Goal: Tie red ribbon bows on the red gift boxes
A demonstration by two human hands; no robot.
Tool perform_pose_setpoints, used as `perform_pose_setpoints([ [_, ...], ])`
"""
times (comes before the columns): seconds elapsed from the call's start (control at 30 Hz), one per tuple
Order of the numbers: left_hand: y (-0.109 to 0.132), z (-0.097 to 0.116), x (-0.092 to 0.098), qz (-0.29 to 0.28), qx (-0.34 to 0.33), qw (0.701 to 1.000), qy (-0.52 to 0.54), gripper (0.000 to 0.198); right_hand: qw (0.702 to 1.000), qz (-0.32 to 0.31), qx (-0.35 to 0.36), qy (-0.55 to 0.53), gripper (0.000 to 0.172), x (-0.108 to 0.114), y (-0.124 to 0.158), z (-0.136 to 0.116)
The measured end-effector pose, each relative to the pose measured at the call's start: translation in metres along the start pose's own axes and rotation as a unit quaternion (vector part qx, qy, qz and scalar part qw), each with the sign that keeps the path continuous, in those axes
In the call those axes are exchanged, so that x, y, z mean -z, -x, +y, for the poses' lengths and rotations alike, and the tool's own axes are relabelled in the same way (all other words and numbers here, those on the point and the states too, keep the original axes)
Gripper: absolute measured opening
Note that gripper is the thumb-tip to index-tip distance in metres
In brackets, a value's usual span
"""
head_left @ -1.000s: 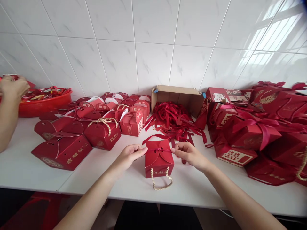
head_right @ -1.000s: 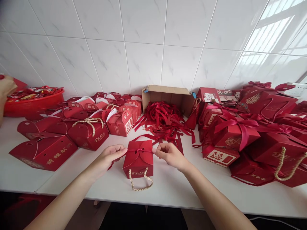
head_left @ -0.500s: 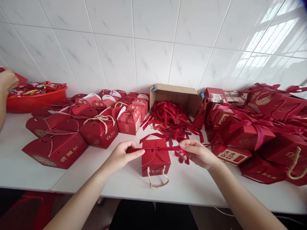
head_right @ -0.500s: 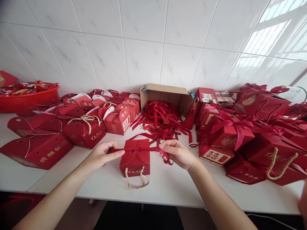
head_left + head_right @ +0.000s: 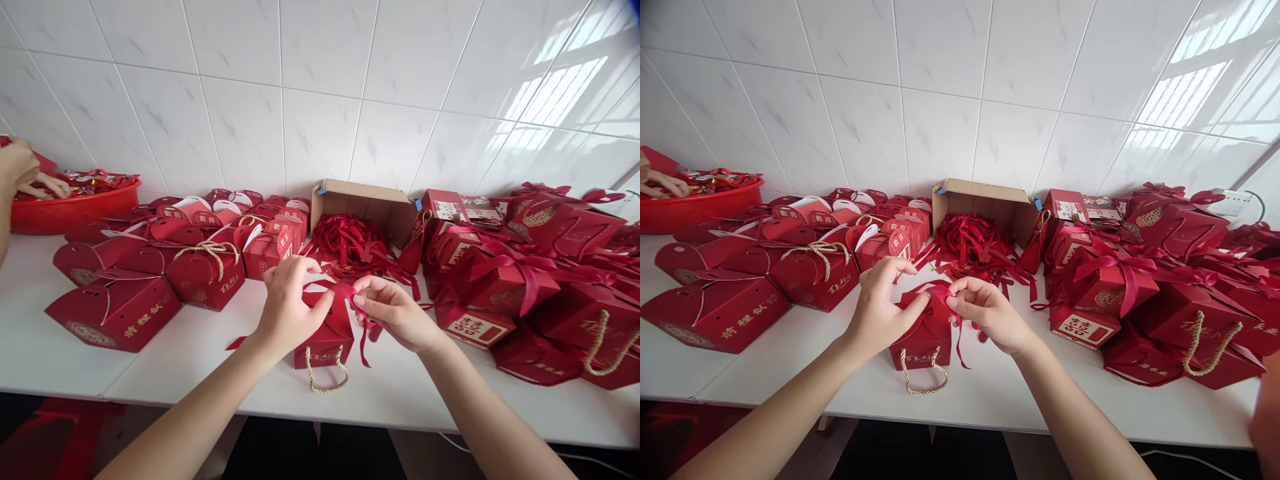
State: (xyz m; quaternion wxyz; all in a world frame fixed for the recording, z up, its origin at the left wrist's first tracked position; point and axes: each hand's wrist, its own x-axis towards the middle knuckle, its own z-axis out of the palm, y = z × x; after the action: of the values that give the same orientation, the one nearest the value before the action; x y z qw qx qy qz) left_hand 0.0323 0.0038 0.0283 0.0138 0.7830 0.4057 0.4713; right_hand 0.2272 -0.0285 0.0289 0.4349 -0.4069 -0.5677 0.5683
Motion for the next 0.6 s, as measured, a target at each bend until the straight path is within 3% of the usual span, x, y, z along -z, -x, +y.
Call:
perform_pose_setpoints([
  [0.13,0.001,-0.003,0.002,0.006,0.013,1.0,-0.016,0.022,0.992,0.02,0.039,0.12,0.044,-0.006,-0.005,0.008],
  [0.27,0.002,-0.007,0.011,-0.077,0.037,0.993,0.08,0.023,0.975,0.038,0.122,0.184,0.027,-0.02,-0.016,0.018],
  [0.4,0.006,-0.026,0.021,-0.151,0.174,0.949,0.217,0.022,0.967,0.077,0.16,0.184,0.023,-0.027,-0.02,0.024],
  [0.5,0.009,-0.039,0.021,-0.182,0.28,0.914,0.229,0.026,0.981,0.04,0.138,0.132,0.025,-0.027,-0.019,0.026],
  [0.6,0.011,-0.043,0.018,-0.249,0.326,0.878,0.248,0.037,0.989,0.011,0.121,0.089,0.029,-0.028,-0.018,0.026],
])
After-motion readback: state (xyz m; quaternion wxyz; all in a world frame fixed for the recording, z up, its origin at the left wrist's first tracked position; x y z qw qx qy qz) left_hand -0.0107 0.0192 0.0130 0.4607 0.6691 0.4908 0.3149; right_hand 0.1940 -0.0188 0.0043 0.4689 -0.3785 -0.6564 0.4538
